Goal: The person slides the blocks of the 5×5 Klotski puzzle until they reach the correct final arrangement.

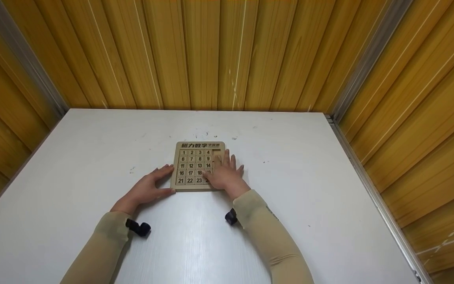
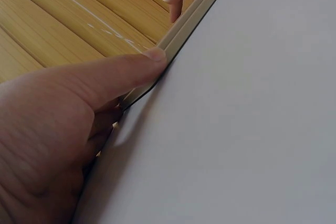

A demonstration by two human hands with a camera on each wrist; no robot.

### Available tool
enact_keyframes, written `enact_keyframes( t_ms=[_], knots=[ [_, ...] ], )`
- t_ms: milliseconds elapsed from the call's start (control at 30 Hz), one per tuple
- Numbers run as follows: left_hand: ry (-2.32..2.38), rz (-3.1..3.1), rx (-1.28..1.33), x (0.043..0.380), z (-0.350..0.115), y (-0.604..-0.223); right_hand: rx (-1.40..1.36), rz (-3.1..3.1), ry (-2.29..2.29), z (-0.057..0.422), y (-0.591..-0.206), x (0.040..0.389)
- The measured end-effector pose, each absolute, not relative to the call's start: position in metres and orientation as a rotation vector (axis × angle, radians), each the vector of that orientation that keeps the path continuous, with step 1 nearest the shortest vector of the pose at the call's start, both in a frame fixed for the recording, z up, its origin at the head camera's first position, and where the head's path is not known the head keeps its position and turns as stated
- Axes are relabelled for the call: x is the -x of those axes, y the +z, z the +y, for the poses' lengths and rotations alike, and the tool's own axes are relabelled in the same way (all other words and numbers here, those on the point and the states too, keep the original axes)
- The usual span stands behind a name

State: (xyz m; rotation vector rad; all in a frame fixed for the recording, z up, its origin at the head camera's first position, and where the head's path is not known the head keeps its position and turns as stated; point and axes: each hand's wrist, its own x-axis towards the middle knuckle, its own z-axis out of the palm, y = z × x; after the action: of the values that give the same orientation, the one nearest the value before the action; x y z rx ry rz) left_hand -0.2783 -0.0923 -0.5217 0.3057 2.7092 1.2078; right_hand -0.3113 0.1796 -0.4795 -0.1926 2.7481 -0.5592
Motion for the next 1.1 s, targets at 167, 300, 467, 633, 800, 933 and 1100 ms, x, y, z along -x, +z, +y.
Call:
enact_keyframes(
  t_ms=[167, 300, 467, 633, 800, 933, 1100],
  knots=[
    [1.213, 2.714, -0.322, 0.278, -0.092, -0.523, 0.190, 2.740, -0.563, 0.178, -0.478, 0.317],
    [1.228, 2.710, -0.343, 0.278, -0.092, -0.522, 0.175, 2.739, -0.553, 0.177, -0.479, 0.324],
    [1.234, 2.711, -0.358, 0.279, -0.093, -0.523, 0.175, 2.730, -0.541, 0.178, -0.480, 0.331],
    [1.233, 2.717, -0.364, 0.279, -0.094, -0.523, 0.195, 2.730, -0.574, 0.178, -0.479, 0.329],
    [1.241, 2.706, -0.347, 0.279, -0.095, -0.523, 0.265, 2.738, -0.580, 0.179, -0.475, 0.310],
    [1.260, 2.704, -0.342, 0.279, -0.095, -0.522, 0.321, 2.730, -0.584, 0.179, -0.473, 0.288],
    [1.256, 2.703, -0.340, 0.280, -0.094, -0.523, 0.347, 2.727, -0.552, 0.177, -0.476, 0.270]
  ],
)
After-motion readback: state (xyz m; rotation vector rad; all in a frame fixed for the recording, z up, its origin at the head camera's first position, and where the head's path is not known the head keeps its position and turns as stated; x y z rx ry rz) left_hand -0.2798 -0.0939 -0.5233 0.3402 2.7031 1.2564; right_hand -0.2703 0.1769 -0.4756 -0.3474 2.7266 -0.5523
